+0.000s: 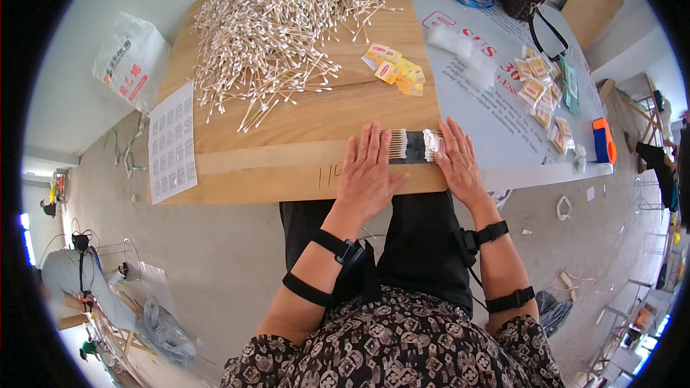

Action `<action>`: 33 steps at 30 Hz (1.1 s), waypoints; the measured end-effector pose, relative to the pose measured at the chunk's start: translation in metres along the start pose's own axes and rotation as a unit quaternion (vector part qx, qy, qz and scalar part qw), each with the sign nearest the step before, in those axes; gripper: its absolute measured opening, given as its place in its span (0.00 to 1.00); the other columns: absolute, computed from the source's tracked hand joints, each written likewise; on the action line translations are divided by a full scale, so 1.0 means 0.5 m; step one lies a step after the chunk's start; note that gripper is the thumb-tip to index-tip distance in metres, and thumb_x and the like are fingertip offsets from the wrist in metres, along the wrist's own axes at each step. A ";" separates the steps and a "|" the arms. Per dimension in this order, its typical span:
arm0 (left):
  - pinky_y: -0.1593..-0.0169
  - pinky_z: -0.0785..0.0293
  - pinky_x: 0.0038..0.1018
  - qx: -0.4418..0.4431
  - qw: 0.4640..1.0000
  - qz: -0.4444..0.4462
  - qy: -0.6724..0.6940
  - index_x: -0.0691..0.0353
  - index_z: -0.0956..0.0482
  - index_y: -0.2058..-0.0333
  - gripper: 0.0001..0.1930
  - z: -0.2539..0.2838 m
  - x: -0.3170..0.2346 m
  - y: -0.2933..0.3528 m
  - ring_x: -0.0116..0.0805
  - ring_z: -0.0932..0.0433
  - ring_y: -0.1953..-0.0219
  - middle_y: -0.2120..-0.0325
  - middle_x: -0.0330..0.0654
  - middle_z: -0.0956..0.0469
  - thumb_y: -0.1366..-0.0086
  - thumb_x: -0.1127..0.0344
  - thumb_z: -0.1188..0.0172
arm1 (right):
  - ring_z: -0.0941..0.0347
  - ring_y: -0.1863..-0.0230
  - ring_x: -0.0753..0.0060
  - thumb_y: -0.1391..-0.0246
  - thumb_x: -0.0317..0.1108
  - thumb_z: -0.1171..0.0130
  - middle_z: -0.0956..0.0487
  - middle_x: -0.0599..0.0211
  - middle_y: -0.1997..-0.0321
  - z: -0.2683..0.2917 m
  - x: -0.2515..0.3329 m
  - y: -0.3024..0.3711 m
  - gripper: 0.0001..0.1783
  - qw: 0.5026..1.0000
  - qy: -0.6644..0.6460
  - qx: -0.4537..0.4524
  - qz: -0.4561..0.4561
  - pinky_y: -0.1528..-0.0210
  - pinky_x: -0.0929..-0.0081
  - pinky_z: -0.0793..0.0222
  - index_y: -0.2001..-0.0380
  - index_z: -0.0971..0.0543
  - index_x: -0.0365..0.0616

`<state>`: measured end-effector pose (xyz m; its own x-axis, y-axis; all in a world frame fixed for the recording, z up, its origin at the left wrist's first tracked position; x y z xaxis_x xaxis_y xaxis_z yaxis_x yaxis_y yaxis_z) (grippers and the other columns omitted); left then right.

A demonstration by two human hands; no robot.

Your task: Sorting cotton swabs and placing them into a plastic bag with a label.

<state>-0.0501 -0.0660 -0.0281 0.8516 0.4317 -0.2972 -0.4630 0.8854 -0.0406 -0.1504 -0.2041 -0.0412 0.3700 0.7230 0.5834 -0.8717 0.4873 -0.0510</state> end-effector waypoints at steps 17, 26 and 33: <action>0.28 0.62 0.43 -0.038 0.996 -0.009 0.075 0.72 0.48 0.34 0.42 -0.029 -0.113 -0.035 0.50 0.57 0.28 0.31 0.57 0.52 0.36 0.47 0.45 | 0.57 0.25 0.54 0.33 0.48 0.58 0.50 0.57 0.25 -0.002 -0.004 -0.005 0.32 0.999 -0.033 -0.011 0.009 0.25 0.56 0.66 0.30 0.45 0.49; 0.31 0.49 0.41 -0.235 0.894 0.037 0.379 0.73 0.49 0.34 0.33 0.011 -0.019 -0.040 0.55 0.49 0.30 0.33 0.60 0.50 0.29 0.59 0.50 | 0.25 0.52 0.67 0.39 0.43 0.42 0.22 0.59 0.50 -0.014 -0.181 0.055 0.24 0.693 -0.626 -0.252 -0.253 0.51 0.71 0.29 0.46 0.27 0.38; 0.33 0.45 0.35 -0.234 0.790 0.126 0.552 0.71 0.46 0.35 0.30 -0.020 -0.028 -0.065 0.47 0.44 0.32 0.35 0.59 0.43 0.26 0.55 0.56 | 0.24 0.71 0.76 0.47 0.31 0.34 0.20 0.70 0.68 -0.098 -0.146 0.025 0.08 0.578 -0.716 -0.243 -0.306 0.71 0.75 0.26 0.66 0.22 0.42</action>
<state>-0.0493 -0.1027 -0.0319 0.1032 -0.0585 -0.9929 -0.8444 0.5225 -0.1185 -0.1727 -0.2267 -0.1241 -0.3881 -0.6346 0.6683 -0.3962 0.7696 0.5008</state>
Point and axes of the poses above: each hand's wrist, its own y-axis away from the middle knuckle, its own z-axis out of the back of the hand, x = y × z, the point moved 10 cm from there along -y, towards the middle knuckle
